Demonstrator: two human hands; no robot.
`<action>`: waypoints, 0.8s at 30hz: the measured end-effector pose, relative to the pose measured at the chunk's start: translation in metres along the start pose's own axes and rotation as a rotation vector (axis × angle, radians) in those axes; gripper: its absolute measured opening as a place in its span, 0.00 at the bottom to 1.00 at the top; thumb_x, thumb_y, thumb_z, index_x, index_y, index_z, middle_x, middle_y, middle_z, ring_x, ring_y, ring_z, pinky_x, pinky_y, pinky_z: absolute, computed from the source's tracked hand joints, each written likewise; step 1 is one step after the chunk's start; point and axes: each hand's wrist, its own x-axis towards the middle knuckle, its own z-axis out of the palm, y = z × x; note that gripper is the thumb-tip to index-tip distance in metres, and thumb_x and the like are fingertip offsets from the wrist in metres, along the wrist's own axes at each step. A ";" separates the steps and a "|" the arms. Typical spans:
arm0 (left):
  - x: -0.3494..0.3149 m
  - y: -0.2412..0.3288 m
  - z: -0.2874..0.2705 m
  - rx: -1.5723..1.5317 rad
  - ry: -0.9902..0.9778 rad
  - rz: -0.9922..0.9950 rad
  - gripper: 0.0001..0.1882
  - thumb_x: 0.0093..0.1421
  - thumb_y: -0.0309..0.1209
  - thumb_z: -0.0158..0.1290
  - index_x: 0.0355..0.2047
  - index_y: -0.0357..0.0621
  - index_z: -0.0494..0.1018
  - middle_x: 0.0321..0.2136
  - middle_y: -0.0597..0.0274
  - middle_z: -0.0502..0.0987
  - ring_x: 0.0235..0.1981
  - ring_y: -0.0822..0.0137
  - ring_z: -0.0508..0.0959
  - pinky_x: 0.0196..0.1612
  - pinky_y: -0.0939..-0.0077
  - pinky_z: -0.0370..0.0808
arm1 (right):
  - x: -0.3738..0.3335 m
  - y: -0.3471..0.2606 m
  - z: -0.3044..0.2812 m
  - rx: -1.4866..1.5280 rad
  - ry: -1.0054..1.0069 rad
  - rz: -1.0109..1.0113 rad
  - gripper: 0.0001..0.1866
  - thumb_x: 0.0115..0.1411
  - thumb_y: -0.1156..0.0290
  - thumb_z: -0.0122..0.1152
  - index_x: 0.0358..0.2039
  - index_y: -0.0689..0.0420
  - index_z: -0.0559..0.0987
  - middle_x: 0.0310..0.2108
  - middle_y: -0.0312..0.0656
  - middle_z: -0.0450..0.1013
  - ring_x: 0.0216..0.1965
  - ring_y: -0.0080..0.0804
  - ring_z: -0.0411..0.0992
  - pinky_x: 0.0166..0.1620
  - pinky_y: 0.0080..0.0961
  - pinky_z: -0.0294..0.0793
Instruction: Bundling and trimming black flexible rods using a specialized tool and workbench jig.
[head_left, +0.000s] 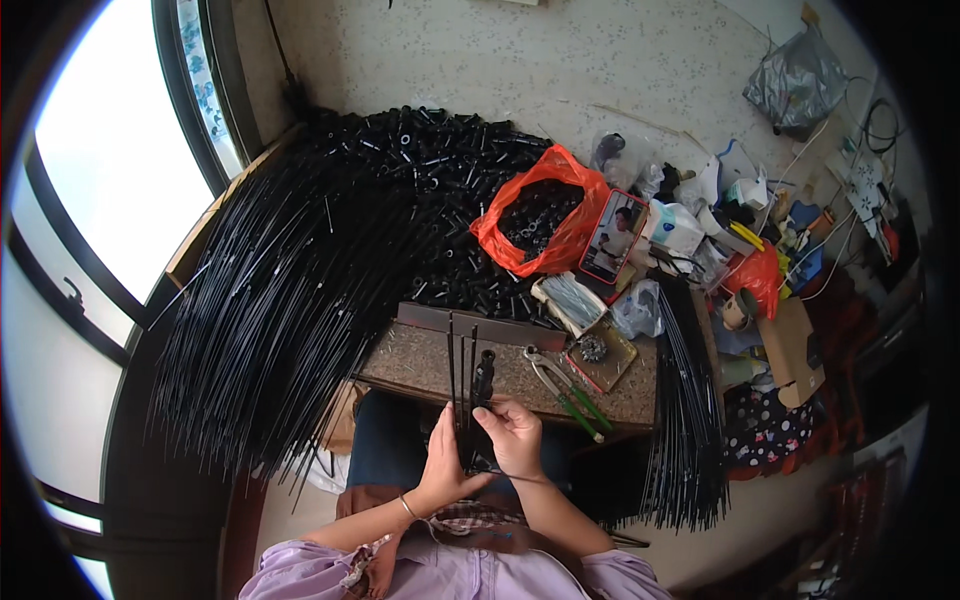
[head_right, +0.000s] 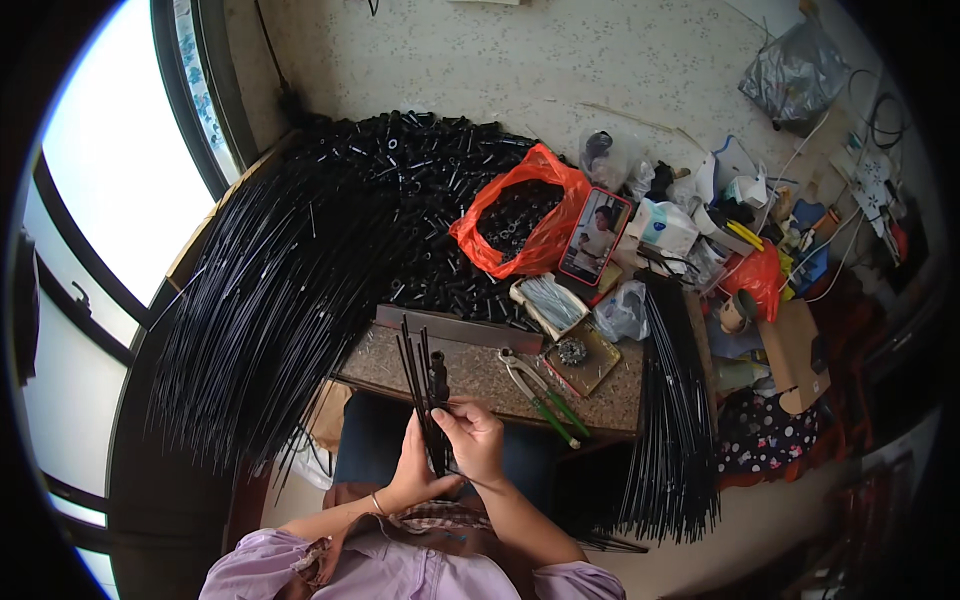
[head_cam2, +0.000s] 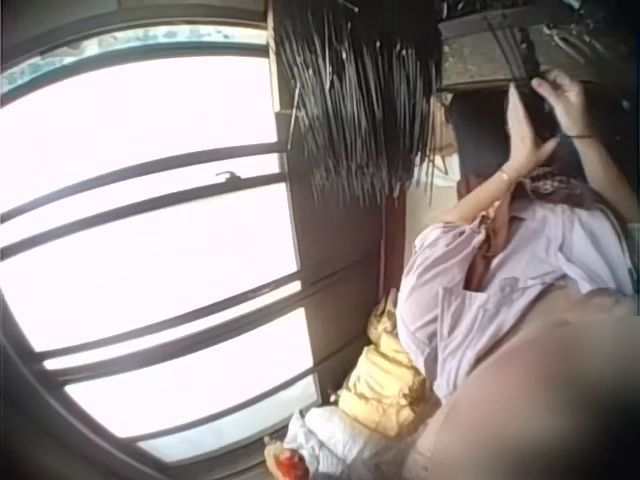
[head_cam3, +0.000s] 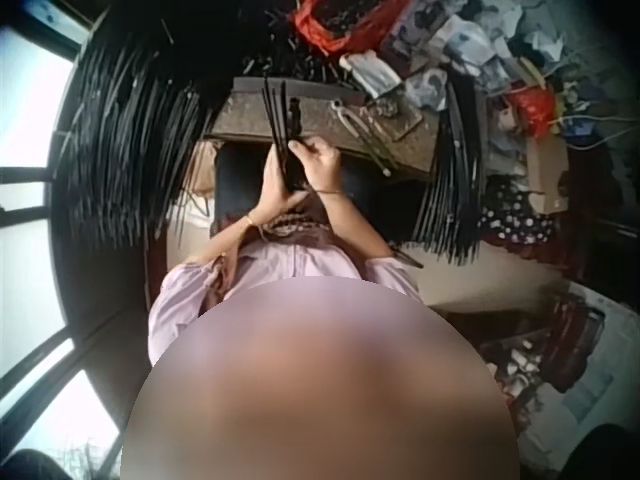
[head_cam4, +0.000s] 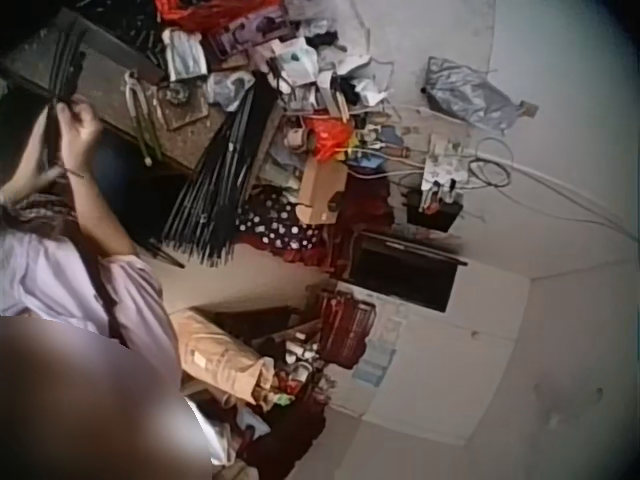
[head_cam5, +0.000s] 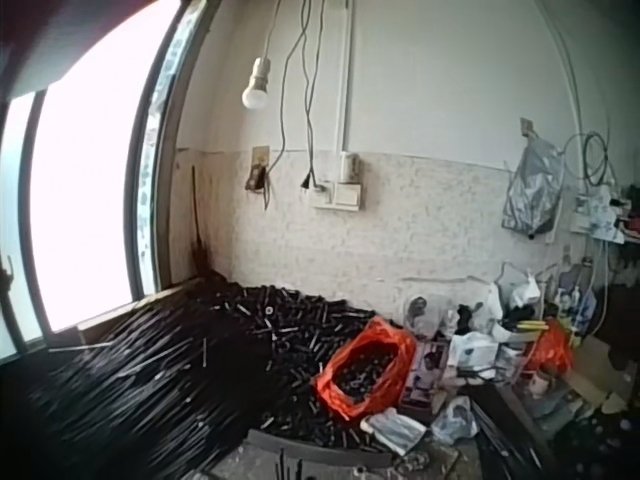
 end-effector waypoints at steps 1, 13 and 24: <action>0.004 0.003 0.005 -0.079 0.102 -0.043 0.52 0.43 0.35 0.61 0.58 0.25 0.38 0.57 0.35 0.49 0.58 0.43 0.54 0.59 0.60 0.51 | 0.001 -0.004 0.001 -0.046 -0.015 0.005 0.04 0.52 0.78 0.61 0.27 0.65 0.75 0.31 0.37 0.73 0.29 0.17 0.69 0.33 0.14 0.69; 0.076 0.031 -0.072 -0.892 -0.186 -0.162 0.18 0.50 0.21 0.58 0.43 0.37 0.68 0.35 0.67 0.74 0.35 0.77 0.72 0.40 0.81 0.70 | 0.010 -0.023 -0.017 0.041 -0.288 0.174 0.09 0.52 0.81 0.59 0.36 0.62 0.76 0.31 0.34 0.74 0.34 0.19 0.71 0.40 0.16 0.69; 0.092 0.021 -0.094 -0.677 -0.368 0.178 0.15 0.43 0.29 0.64 0.30 0.36 0.74 0.28 0.60 0.74 0.30 0.65 0.72 0.35 0.73 0.68 | 0.010 -0.015 -0.019 0.180 -0.439 0.329 0.09 0.45 0.83 0.65 0.29 0.63 0.75 0.30 0.38 0.74 0.32 0.20 0.72 0.38 0.17 0.74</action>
